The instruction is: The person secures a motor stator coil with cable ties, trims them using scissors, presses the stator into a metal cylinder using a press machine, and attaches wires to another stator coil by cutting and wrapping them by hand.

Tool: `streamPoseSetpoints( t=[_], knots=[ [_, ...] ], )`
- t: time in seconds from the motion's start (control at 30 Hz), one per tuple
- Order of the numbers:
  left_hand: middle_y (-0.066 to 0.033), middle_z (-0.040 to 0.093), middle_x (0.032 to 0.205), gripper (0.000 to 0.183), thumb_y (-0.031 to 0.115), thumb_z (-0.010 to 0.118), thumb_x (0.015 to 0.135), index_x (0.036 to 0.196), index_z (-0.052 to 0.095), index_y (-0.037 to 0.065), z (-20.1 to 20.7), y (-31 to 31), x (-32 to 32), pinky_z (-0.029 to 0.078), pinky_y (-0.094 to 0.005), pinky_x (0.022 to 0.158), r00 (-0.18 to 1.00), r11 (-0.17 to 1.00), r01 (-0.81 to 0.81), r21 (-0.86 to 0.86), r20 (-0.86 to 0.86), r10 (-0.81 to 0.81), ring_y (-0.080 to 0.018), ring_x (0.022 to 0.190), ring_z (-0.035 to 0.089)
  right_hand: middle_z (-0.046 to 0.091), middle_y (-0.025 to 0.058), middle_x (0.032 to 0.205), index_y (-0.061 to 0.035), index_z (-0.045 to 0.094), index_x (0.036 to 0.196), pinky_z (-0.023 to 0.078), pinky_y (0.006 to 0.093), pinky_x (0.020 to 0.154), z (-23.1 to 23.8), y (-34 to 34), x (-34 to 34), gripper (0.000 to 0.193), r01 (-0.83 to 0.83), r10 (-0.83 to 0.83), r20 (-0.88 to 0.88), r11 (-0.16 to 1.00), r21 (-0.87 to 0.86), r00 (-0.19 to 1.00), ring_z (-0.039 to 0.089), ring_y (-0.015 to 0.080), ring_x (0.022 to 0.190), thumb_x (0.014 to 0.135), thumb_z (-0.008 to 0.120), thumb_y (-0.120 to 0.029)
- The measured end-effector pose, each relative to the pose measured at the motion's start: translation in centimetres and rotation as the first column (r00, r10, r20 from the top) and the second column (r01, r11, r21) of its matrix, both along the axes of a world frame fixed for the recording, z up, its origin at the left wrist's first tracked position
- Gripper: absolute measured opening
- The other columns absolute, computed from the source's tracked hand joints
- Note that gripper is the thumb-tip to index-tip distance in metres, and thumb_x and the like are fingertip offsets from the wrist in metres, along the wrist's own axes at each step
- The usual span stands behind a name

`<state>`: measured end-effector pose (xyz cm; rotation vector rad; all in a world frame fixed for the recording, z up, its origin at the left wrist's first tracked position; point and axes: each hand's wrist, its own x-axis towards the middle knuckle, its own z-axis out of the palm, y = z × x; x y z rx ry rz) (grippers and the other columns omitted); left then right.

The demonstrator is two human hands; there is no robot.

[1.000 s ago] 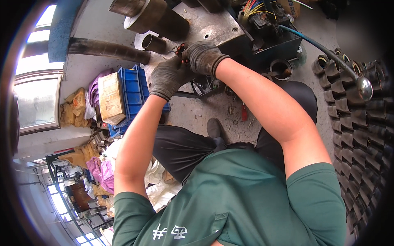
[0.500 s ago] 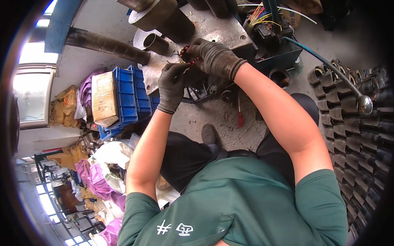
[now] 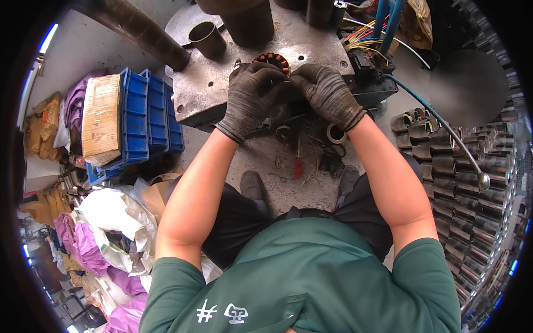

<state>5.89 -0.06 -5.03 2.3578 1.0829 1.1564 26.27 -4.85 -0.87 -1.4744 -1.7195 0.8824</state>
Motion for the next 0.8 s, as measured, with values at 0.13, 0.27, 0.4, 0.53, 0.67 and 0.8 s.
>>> streamPoseSetpoints(
  t=[0.13,0.27,0.4,0.53,0.67,0.8],
  knots=[
    [-0.0018,0.075,0.107,0.014,0.02,0.083,0.083,0.097,0.08,0.015,0.0,0.5,-0.2,0.049,-0.0416,0.096,1.0,1.0,0.022,0.017,0.002,-0.022,-0.0292,0.1,0.07,0.072,0.0137,0.115,-0.0033,0.072,0.122,0.056,0.0373,0.095,-0.9,0.3,0.8,0.027,-0.109,0.098,0.055,0.957,0.268,0.994,0.07,0.0259,0.106,0.095,0.07,-0.002],
    [-0.0027,0.075,0.106,0.012,0.02,0.08,0.086,0.097,0.08,0.015,0.1,0.4,-0.2,0.048,-0.0428,0.097,1.0,0.999,0.008,0.049,-0.007,-0.008,-0.0296,0.1,0.069,0.069,0.0126,0.12,-0.0068,0.07,0.127,0.057,0.0361,0.091,-1.3,0.0,0.9,0.04,-0.114,0.107,0.038,0.92,0.375,0.993,0.07,0.0277,0.107,0.09,0.072,0.007],
    [-0.0044,0.074,0.106,0.012,0.02,0.077,0.088,0.098,0.079,0.015,-0.3,0.5,-0.3,0.047,-0.0446,0.099,1.0,1.0,0.015,0.009,-0.001,-0.015,-0.0307,0.103,0.068,0.071,0.012,0.113,-0.008,0.072,0.124,0.059,0.0377,0.083,-0.7,0.1,0.3,0.04,-0.134,0.074,0.139,0.857,0.497,0.987,0.072,0.0295,0.098,0.086,0.077,0.005],
    [-0.0062,0.073,0.109,0.013,0.021,0.077,0.089,0.098,0.078,0.013,0.0,0.3,-0.3,0.046,-0.0444,0.1,1.0,1.0,0.004,-0.011,-0.014,-0.004,-0.0318,0.106,0.068,0.072,0.0118,0.107,-0.0073,0.075,0.115,0.059,0.0382,0.08,-0.8,0.7,-0.1,0.032,-0.191,0.032,0.302,0.838,0.511,0.953,0.072,0.0309,0.092,0.085,0.08,0.0],
    [-0.0083,0.073,0.109,0.013,0.02,0.077,0.089,0.099,0.079,0.012,0.2,0.4,-0.5,0.049,-0.0438,0.098,1.0,1.0,0.022,-0.022,0.004,-0.022,-0.0328,0.107,0.067,0.072,0.0133,0.099,-0.0047,0.077,0.107,0.058,0.0377,0.078,-1.6,1.2,0.1,0.022,-0.205,0.043,0.321,0.846,0.492,0.946,0.072,0.0309,0.091,0.086,0.08,-0.004],
    [-0.0099,0.072,0.11,0.014,0.012,0.079,0.087,0.101,0.078,0.009,0.4,0.5,-0.5,0.053,-0.0432,0.098,0.996,0.978,0.071,-0.195,0.07,-0.058,-0.0326,0.108,0.067,0.072,0.0121,0.096,-0.0016,0.076,0.107,0.057,0.0352,0.078,-2.7,1.1,-0.3,0.017,-0.106,0.042,0.146,0.88,0.463,0.988,0.071,0.0271,0.087,0.09,0.078,-0.006]
  ],
)
